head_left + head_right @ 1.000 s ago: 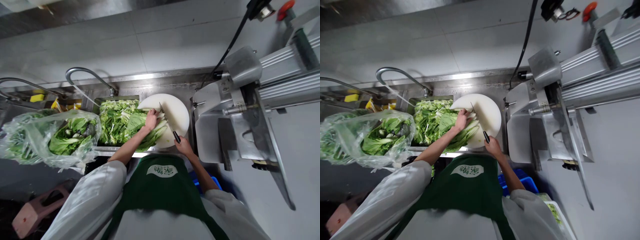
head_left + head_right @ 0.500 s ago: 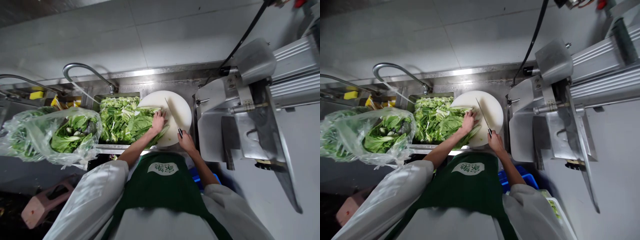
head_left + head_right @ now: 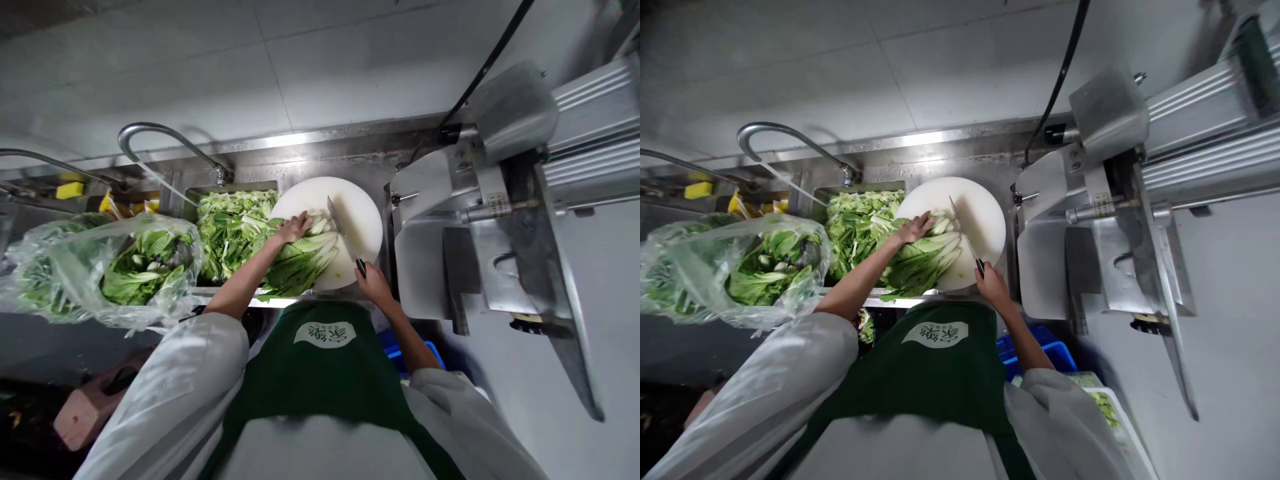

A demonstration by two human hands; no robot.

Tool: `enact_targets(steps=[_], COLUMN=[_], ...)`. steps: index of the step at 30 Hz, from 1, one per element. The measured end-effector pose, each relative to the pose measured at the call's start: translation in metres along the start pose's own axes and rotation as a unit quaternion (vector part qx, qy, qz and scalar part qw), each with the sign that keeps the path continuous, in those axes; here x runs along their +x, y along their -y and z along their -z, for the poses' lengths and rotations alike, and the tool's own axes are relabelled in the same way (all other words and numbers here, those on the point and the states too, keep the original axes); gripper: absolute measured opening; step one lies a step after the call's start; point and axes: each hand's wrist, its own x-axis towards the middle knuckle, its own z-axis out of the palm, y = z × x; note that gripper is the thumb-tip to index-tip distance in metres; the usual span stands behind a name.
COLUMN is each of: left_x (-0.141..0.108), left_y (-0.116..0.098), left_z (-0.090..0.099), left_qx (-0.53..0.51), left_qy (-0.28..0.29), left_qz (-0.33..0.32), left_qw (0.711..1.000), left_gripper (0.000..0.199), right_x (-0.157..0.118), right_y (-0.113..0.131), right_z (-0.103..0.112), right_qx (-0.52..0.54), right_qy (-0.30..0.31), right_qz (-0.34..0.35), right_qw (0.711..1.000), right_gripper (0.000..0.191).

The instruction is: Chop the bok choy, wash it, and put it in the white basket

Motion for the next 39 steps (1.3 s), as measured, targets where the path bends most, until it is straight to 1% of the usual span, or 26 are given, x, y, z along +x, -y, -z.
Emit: enact_targets(steps=[2, 3, 5, 7, 9, 10, 11, 13, 15, 16, 17, 18, 19, 20, 21, 22, 23, 25, 26, 27, 28, 30, 34, 36, 39], left_x=[-0.022, -0.034, -0.051, -0.059, -0.056, -0.051, -0.046, -0.033, -0.023, -0.020, -0.020, -0.021, -0.025, -0.031, -0.038, -0.047, -0.056, -0.071, -0.076, -0.079, -0.078, -0.070, -0.036, -0.021, -0.007], left_y=[-0.021, -0.032, -0.048, -0.054, -0.050, -0.045, -0.038, -0.022, -0.010, -0.007, -0.007, -0.010, -0.015, -0.023, -0.033, -0.043, -0.052, -0.066, -0.069, -0.069, -0.066, -0.056, -0.033, -0.027, -0.026], left_z=[-0.026, -0.038, -0.056, -0.065, -0.061, -0.055, -0.045, -0.019, 0.009, 0.020, 0.028, 0.031, 0.028, 0.020, 0.007, -0.009, -0.028, -0.062, -0.074, -0.082, -0.086, -0.081, -0.049, -0.036, -0.020], left_qx=[0.023, 0.038, 0.068, 0.071, 0.057, 0.045, 0.027, -0.015, -0.043, -0.045, -0.042, -0.039, -0.036, -0.028, -0.011, 0.017, 0.053, 0.120, 0.141, 0.151, 0.156, 0.163, 0.169, 0.171, 0.165], left_qy=[-0.055, -0.093, -0.158, -0.187, -0.183, -0.166, -0.137, -0.051, 0.044, 0.081, 0.110, 0.131, 0.144, 0.146, 0.138, 0.113, 0.074, -0.028, -0.072, -0.103, -0.119, -0.121, -0.083, -0.077, -0.060], left_qz=[0.017, 0.026, 0.039, 0.045, 0.039, 0.033, 0.025, 0.013, 0.009, 0.009, 0.006, -0.001, -0.012, -0.021, -0.024, -0.020, -0.010, 0.009, 0.011, 0.006, -0.001, -0.019, -0.076, -0.100, -0.108], left_qw=[0.998, 0.995, 0.984, 0.979, 0.981, 0.984, 0.990, 0.999, 0.998, 0.996, 0.993, 0.991, 0.989, 0.989, 0.990, 0.993, 0.996, 0.992, 0.987, 0.983, 0.980, 0.979, 0.979, 0.977, 0.978], left_gripper=[0.075, 0.075, 0.074, 0.073, 0.074, 0.075, 0.077, 0.083, 0.092, 0.097, 0.104, 0.111, 0.118, 0.124, 0.129, 0.135, 0.139, 0.143, 0.142, 0.139, 0.137, 0.133, 0.132, 0.135, 0.142], right_x=[0.001, 0.002, 0.003, 0.005, 0.007, 0.007, 0.007, 0.007, 0.006, 0.006, 0.006, 0.006, 0.006, 0.006, 0.006, 0.006, 0.007, 0.007, 0.007, 0.006, 0.006, 0.006, 0.007, 0.007, 0.004], right_y=[0.005, 0.008, 0.012, 0.016, 0.016, 0.016, 0.015, 0.013, 0.010, 0.010, 0.009, 0.009, 0.009, 0.009, 0.010, 0.011, 0.012, 0.013, 0.012, 0.011, 0.008, 0.001, -0.011, -0.007, 0.006], right_z=[-0.002, -0.003, -0.007, -0.009, -0.010, -0.010, -0.009, -0.005, 0.000, 0.002, 0.004, 0.005, 0.005, 0.005, 0.004, 0.002, 0.001, -0.002, -0.002, -0.002, -0.001, 0.004, 0.011, 0.010, 0.003], right_qx=[-0.007, -0.012, -0.021, -0.025, -0.026, -0.026, -0.027, -0.027, -0.026, -0.026, -0.026, -0.027, -0.029, -0.029, -0.029, -0.029, -0.027, -0.021, -0.018, -0.013, -0.009, -0.004, -0.005, -0.006, -0.003], right_qy=[0.006, 0.008, 0.009, 0.009, 0.010, 0.011, 0.013, 0.015, 0.016, 0.014, 0.014, 0.014, 0.015, 0.016, 0.017, 0.017, 0.016, 0.012, 0.010, 0.006, 0.003, -0.005, -0.032, -0.040, -0.021], right_qz=[0.002, 0.002, 0.005, 0.007, 0.008, 0.009, 0.010, 0.014, 0.014, 0.013, 0.011, 0.009, 0.007, 0.007, 0.007, 0.007, 0.008, 0.012, 0.013, 0.014, 0.015, 0.010, -0.020, -0.030, -0.011], right_qw=[1.000, 1.000, 1.000, 1.000, 1.000, 1.000, 0.999, 0.999, 0.999, 0.999, 0.999, 0.999, 0.999, 0.999, 0.999, 0.999, 0.999, 1.000, 1.000, 1.000, 1.000, 1.000, 0.999, 0.999, 1.000], right_gripper=[0.035, 0.035, 0.034, 0.033, 0.033, 0.033, 0.034, 0.034, 0.035, 0.035, 0.035, 0.035, 0.035, 0.035, 0.035, 0.035, 0.035, 0.035, 0.034, 0.034, 0.034, 0.035, 0.037, 0.038, 0.036])
